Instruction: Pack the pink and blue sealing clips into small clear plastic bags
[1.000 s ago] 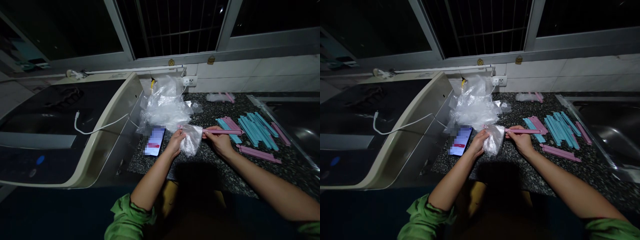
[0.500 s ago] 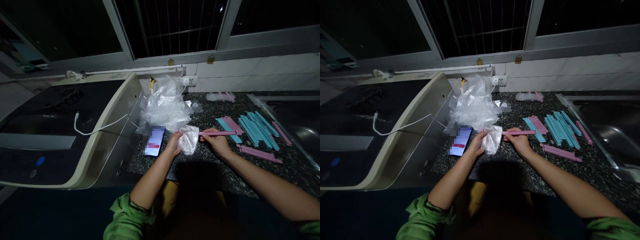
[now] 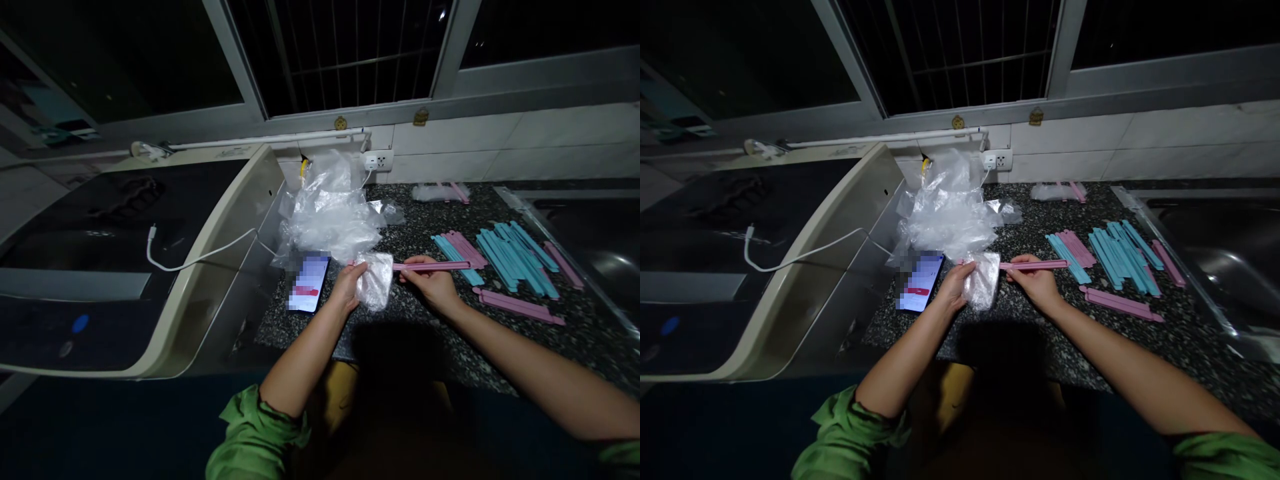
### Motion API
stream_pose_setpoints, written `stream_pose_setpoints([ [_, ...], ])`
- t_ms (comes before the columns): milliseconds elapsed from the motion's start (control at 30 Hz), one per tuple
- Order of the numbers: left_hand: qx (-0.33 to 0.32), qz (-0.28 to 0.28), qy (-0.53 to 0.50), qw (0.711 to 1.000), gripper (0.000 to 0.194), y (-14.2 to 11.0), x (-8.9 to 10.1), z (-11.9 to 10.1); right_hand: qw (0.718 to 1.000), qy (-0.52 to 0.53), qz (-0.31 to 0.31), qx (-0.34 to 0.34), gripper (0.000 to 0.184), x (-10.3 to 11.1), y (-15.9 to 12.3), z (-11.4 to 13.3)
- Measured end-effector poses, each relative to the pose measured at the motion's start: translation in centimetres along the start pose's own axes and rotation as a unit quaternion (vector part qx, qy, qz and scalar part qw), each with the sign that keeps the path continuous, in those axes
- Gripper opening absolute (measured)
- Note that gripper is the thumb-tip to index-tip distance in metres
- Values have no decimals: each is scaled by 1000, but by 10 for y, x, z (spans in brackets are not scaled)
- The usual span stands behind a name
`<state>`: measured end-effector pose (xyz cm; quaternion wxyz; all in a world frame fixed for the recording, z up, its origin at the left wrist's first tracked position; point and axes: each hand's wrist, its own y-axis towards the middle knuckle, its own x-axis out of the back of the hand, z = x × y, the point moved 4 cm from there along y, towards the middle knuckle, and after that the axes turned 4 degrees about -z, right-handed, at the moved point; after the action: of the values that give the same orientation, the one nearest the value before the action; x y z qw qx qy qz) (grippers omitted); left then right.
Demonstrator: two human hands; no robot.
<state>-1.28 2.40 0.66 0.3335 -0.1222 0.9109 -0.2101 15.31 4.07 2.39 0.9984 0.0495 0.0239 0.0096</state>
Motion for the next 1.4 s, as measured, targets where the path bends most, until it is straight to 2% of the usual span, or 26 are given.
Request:
stream_pose_setpoints([
  [167,-13,-21,-9,1000,22,0,2,-2,997,-38,-14,64,35,2,-3,12],
  [300,-20,-18,-6,1000,24,-1,1,-3,993,-51,-35,96,30,4,-2,10],
  [400,-32,-11,3,999,26,-3,-1,-4,991,-66,-29,109,27,5,-1,8],
  [900,-63,5,3,998,32,-4,-2,-5,991,-50,7,122,28,1,-2,8],
  [1200,-68,22,34,997,31,-6,-4,-4,991,-64,4,116,27,1,-3,11],
  [1400,-83,18,54,995,33,-2,-1,-1,985,-94,-3,143,23,2,-4,11],
])
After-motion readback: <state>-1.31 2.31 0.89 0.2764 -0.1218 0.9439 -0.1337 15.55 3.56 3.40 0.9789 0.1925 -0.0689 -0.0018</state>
